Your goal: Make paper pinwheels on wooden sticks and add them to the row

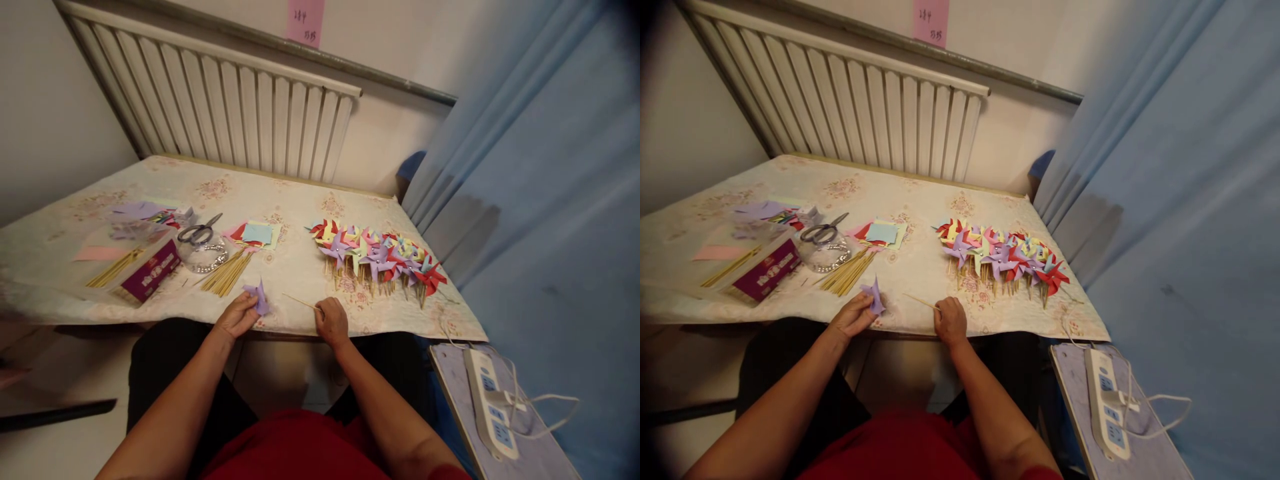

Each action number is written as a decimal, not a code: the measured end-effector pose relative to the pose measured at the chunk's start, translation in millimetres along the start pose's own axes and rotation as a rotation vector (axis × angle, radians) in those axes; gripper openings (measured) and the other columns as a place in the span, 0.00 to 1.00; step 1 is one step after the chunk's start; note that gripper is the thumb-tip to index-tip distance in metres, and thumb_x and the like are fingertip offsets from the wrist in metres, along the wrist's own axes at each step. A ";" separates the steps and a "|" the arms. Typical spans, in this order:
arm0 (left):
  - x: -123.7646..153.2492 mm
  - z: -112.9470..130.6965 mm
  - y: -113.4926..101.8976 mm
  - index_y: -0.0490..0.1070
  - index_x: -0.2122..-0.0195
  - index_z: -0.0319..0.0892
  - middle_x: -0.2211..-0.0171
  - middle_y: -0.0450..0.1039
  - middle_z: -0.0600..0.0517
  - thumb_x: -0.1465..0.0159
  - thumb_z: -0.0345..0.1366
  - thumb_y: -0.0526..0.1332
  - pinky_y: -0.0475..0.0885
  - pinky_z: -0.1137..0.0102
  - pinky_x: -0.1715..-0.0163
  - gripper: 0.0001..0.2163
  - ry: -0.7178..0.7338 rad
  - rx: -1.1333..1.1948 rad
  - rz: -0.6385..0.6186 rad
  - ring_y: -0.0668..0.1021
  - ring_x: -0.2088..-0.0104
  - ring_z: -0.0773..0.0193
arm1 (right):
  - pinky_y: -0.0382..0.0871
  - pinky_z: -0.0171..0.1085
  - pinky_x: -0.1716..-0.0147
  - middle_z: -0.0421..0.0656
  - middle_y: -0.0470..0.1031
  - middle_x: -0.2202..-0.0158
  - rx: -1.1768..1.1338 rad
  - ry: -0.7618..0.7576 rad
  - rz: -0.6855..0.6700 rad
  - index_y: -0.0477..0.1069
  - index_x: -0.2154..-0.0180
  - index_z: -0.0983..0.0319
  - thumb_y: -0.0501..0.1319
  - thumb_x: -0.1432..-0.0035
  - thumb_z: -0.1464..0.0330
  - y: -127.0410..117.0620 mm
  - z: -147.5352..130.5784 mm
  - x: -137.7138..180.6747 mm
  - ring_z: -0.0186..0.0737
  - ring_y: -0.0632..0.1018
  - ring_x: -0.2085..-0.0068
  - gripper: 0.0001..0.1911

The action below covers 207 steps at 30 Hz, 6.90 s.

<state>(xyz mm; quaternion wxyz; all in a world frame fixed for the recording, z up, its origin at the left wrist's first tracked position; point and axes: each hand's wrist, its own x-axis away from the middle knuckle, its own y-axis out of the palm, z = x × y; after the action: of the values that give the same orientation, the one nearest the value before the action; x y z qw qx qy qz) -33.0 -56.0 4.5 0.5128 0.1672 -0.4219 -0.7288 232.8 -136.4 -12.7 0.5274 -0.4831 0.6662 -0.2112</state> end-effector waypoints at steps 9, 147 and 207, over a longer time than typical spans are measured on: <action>0.1 -0.5 1.6 0.73 0.64 0.36 0.71 0.79 0.49 0.50 0.19 0.68 0.77 0.74 0.67 0.13 0.003 0.015 -0.005 0.80 0.72 0.65 | 0.62 0.40 0.59 0.44 0.70 0.67 -0.018 -0.003 0.013 0.71 0.66 0.60 0.57 0.40 0.73 1.0 0.5 0.3 0.43 0.68 0.61 0.05; 1.8 -0.7 10.7 0.72 0.66 0.35 0.74 0.77 0.50 0.50 0.20 0.66 0.76 0.72 0.70 0.11 0.012 -0.058 0.063 0.78 0.75 0.65 | 0.55 0.28 0.86 0.34 0.70 0.82 -1.014 0.720 -0.005 0.67 0.73 0.61 0.59 0.48 0.63 -11.7 5.5 -35.9 0.27 0.66 0.85 0.08; 0.4 -1.3 8.2 0.74 0.65 0.34 0.74 0.77 0.49 0.50 0.20 0.68 0.76 0.71 0.67 0.11 0.007 -0.032 0.051 0.78 0.75 0.65 | 0.52 0.28 0.85 0.33 0.69 0.81 -1.087 0.676 -0.042 0.67 0.68 0.60 0.55 0.45 0.60 -7.7 14.8 -35.6 0.27 0.64 0.85 0.10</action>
<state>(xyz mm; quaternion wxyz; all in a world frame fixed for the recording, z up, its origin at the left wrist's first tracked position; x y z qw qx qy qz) -27.3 -57.9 10.3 0.5354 0.1509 -0.4125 -0.7214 248.6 -105.7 5.9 -0.0363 -0.6014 0.7981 0.0057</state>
